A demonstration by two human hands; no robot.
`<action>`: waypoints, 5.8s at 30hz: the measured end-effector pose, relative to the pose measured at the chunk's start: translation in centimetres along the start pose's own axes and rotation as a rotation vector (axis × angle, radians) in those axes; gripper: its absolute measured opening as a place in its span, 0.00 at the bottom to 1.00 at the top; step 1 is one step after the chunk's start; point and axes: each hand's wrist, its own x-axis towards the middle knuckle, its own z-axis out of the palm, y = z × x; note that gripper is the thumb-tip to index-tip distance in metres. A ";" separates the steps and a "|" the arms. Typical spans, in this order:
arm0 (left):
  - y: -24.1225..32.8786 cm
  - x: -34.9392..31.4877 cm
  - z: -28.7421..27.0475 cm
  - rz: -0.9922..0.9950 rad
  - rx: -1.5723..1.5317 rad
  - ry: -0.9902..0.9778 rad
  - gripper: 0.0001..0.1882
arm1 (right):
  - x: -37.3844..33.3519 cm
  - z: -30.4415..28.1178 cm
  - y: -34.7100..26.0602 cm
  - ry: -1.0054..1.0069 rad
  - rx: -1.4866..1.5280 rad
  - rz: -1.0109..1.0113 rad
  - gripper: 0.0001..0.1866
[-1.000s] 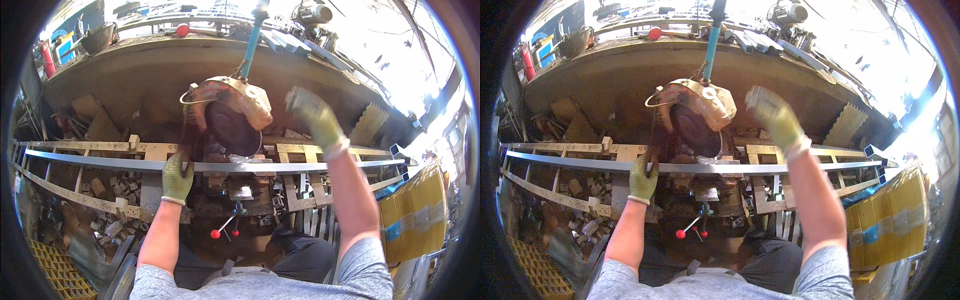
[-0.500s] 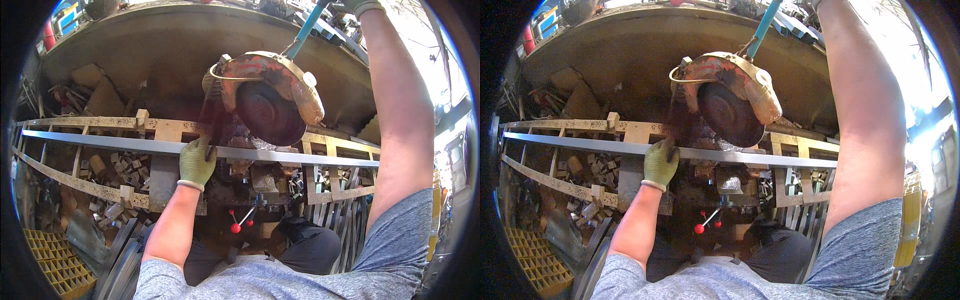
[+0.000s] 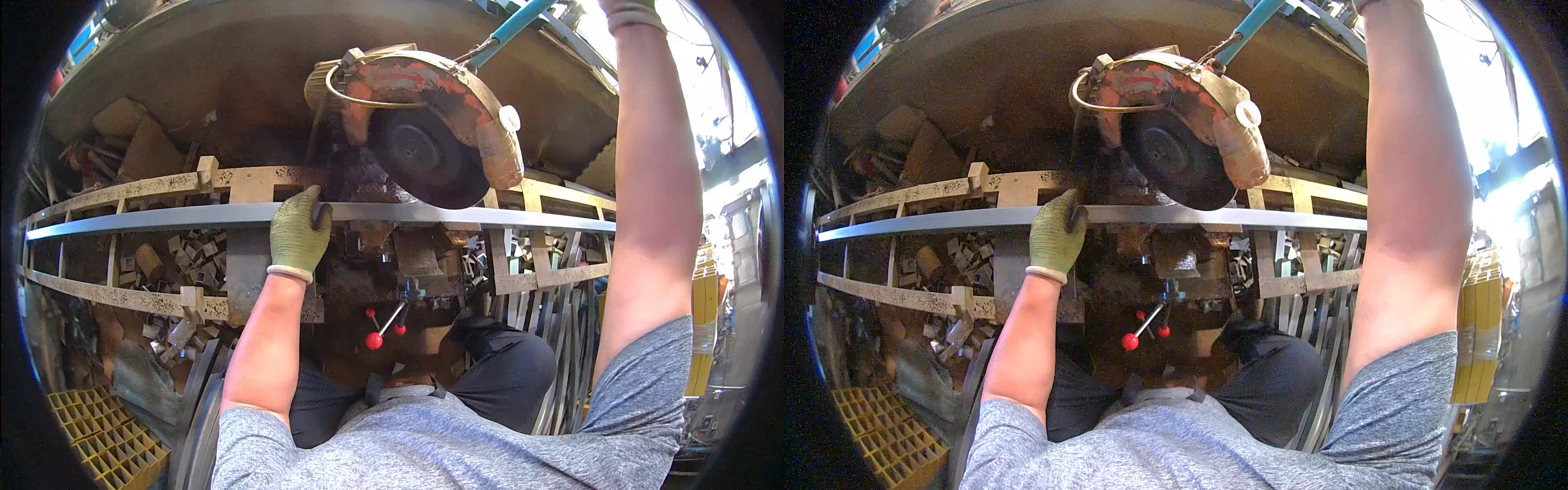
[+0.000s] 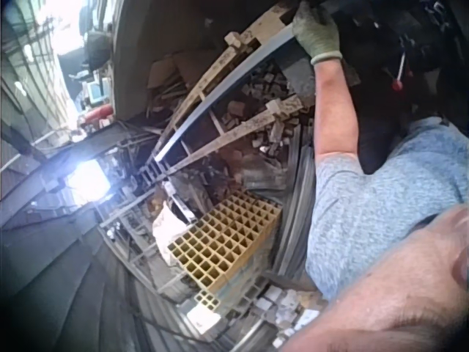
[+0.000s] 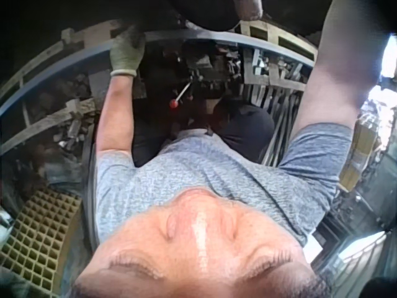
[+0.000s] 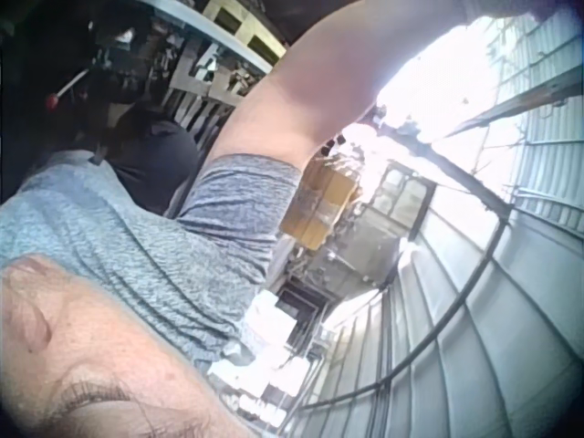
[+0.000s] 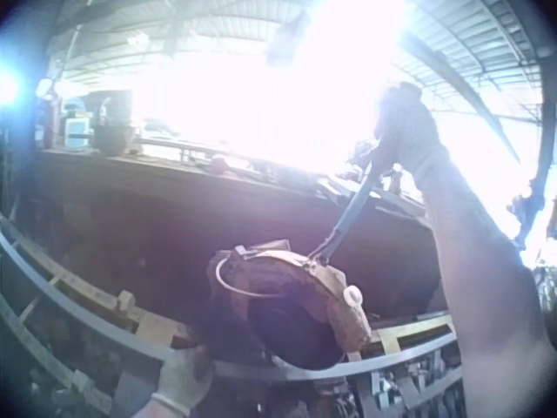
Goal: The person sits on the floor and repeatedly cuts metal rods using a chop saw. They position each rod, lower the saw to cut, then remove and stack the cut pieces. The person removes gloves near the end of the clip.
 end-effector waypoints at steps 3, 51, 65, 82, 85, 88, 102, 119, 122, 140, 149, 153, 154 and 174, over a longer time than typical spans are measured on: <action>0.1 -0.7 0.1 0.041 -0.019 0.018 0.24 | -3.4 0.6 2.0 -0.024 0.118 0.088 0.11; -0.1 -1.5 0.9 -0.013 0.054 0.037 0.23 | -13.8 -3.3 2.7 0.380 2.309 1.040 0.07; 0.3 -1.5 0.8 0.026 0.012 0.070 0.19 | -16.7 -0.2 4.6 0.460 2.217 0.817 0.07; 0.2 -1.5 1.0 0.043 0.045 0.077 0.20 | -18.3 -7.8 4.4 -0.120 0.097 0.262 0.19; 0.2 -1.6 1.0 0.028 0.055 0.072 0.20 | -19.1 -6.4 4.7 0.235 0.067 0.203 0.21; 0.2 -1.6 1.1 0.025 0.048 0.078 0.20 | -20.9 -4.1 5.5 0.176 0.179 0.286 0.22; 0.2 -1.7 1.1 0.021 0.036 0.122 0.19 | -24.9 -5.8 5.7 0.513 2.356 1.007 0.10; 10.9 -6.5 -2.4 0.503 -0.608 -0.253 0.11 | -30.3 -4.7 8.1 0.397 2.440 0.953 0.13; 12.9 -7.6 -1.6 0.508 -0.660 -0.534 0.13 | -30.4 -4.4 8.6 0.351 2.432 0.931 0.12; 11.9 -7.8 -0.5 0.537 -0.640 -0.498 0.14 | -29.8 -6.7 6.7 0.483 2.342 1.060 0.15; 12.2 -7.6 -1.4 0.521 -0.615 -0.516 0.14 | -29.8 -7.3 6.5 0.502 2.290 1.083 0.15; 12.1 -7.6 -1.3 0.530 -0.630 -0.511 0.13 | -30.2 -7.5 6.2 0.508 2.286 1.080 0.14; 12.1 -7.5 -1.4 0.529 -0.631 -0.507 0.13 | -30.2 -7.5 6.1 0.506 2.312 1.094 0.13; 14.3 -6.0 -3.0 0.537 -0.700 -0.463 0.13 | -28.1 -6.5 6.4 0.442 2.233 1.164 0.17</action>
